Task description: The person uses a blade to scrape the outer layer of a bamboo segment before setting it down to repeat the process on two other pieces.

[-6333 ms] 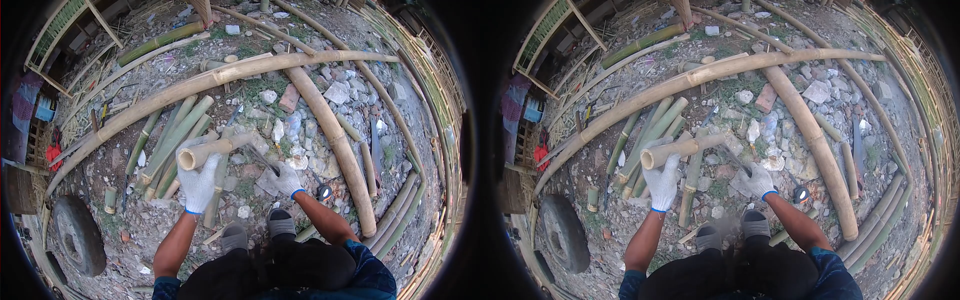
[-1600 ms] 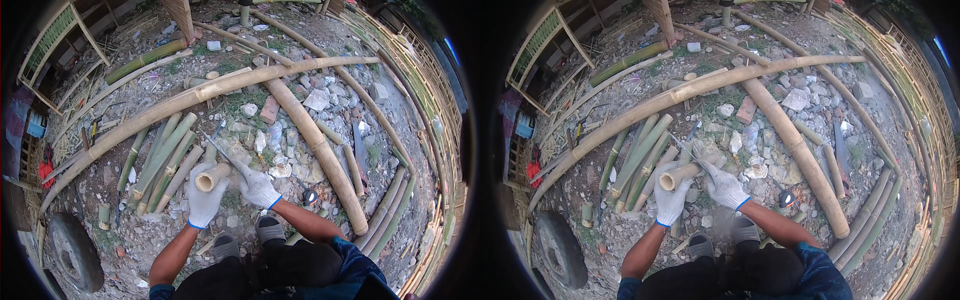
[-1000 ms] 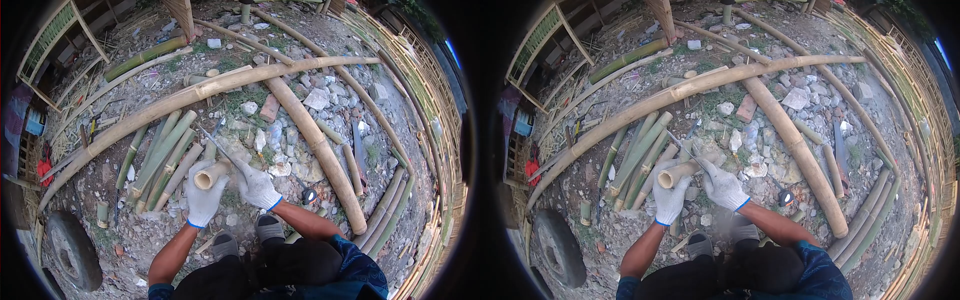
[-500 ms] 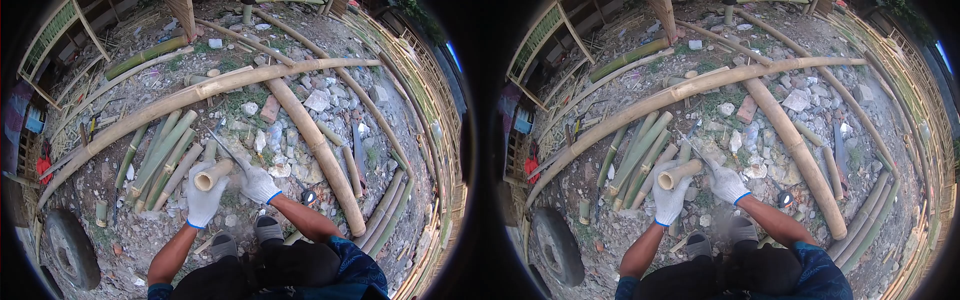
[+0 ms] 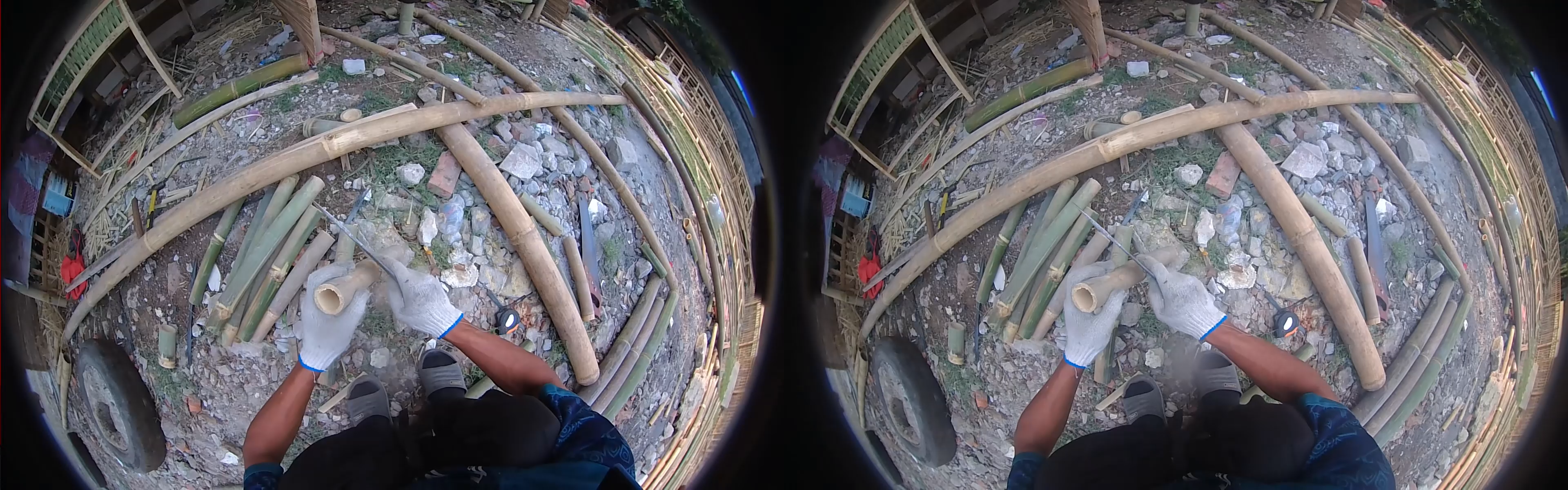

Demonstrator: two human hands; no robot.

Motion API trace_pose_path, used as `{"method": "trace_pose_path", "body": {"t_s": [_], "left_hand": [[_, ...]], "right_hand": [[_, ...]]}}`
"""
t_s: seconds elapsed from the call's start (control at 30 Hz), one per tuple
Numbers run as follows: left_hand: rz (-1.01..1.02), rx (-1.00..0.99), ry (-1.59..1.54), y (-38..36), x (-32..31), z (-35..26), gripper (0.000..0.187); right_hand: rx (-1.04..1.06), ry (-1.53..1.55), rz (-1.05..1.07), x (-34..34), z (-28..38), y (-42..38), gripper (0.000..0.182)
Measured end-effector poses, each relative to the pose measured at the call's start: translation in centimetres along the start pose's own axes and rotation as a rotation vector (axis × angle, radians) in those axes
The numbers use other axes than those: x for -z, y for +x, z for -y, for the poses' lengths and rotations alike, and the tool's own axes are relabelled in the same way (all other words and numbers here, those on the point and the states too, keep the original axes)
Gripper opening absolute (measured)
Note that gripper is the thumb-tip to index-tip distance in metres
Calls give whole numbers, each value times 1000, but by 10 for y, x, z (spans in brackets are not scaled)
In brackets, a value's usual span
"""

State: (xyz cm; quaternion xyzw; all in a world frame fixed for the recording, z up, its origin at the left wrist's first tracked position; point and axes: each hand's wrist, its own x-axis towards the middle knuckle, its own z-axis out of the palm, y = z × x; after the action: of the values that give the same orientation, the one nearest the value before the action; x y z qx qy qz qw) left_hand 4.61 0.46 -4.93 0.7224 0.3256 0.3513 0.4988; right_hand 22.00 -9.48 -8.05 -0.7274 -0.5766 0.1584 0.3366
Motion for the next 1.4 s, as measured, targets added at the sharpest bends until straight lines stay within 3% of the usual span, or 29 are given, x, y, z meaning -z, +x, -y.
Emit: {"method": "trace_pose_path", "body": {"t_s": [0.07,0.17,0.3,0.4,0.6,0.8,0.93,1.03,1.23,1.33,1.4], "left_hand": [[-3,-8,12,-1,0,-1,45],[-16,-37,11,1,0,0,44],[15,-60,20,-2,4,4,44],[74,-94,72,0,6,6,47],[61,-73,21,1,7,9,44],[77,-68,0,-2,6,4,43],[86,-62,11,0,9,7,44],[123,-87,4,-1,12,1,44],[138,-89,6,3,14,3,46],[162,-65,-18,1,15,8,46],[172,-79,-17,0,15,2,46]], "right_hand": [[38,6,-21,-3,-3,-1,52],[-173,-112,108,-20,-35,-3,53],[-170,-67,49,-9,-22,-10,55],[-16,23,-44,1,-6,-6,53],[-176,-120,129,-6,-23,-1,54],[-2,-4,26,-6,-9,-6,53],[-124,-67,103,-6,-14,-3,52],[47,2,-27,-5,-5,-4,51],[-40,-48,104,-1,-5,1,51],[61,-8,-1,3,5,1,52],[-24,-59,54,-14,-13,-2,54]]}}
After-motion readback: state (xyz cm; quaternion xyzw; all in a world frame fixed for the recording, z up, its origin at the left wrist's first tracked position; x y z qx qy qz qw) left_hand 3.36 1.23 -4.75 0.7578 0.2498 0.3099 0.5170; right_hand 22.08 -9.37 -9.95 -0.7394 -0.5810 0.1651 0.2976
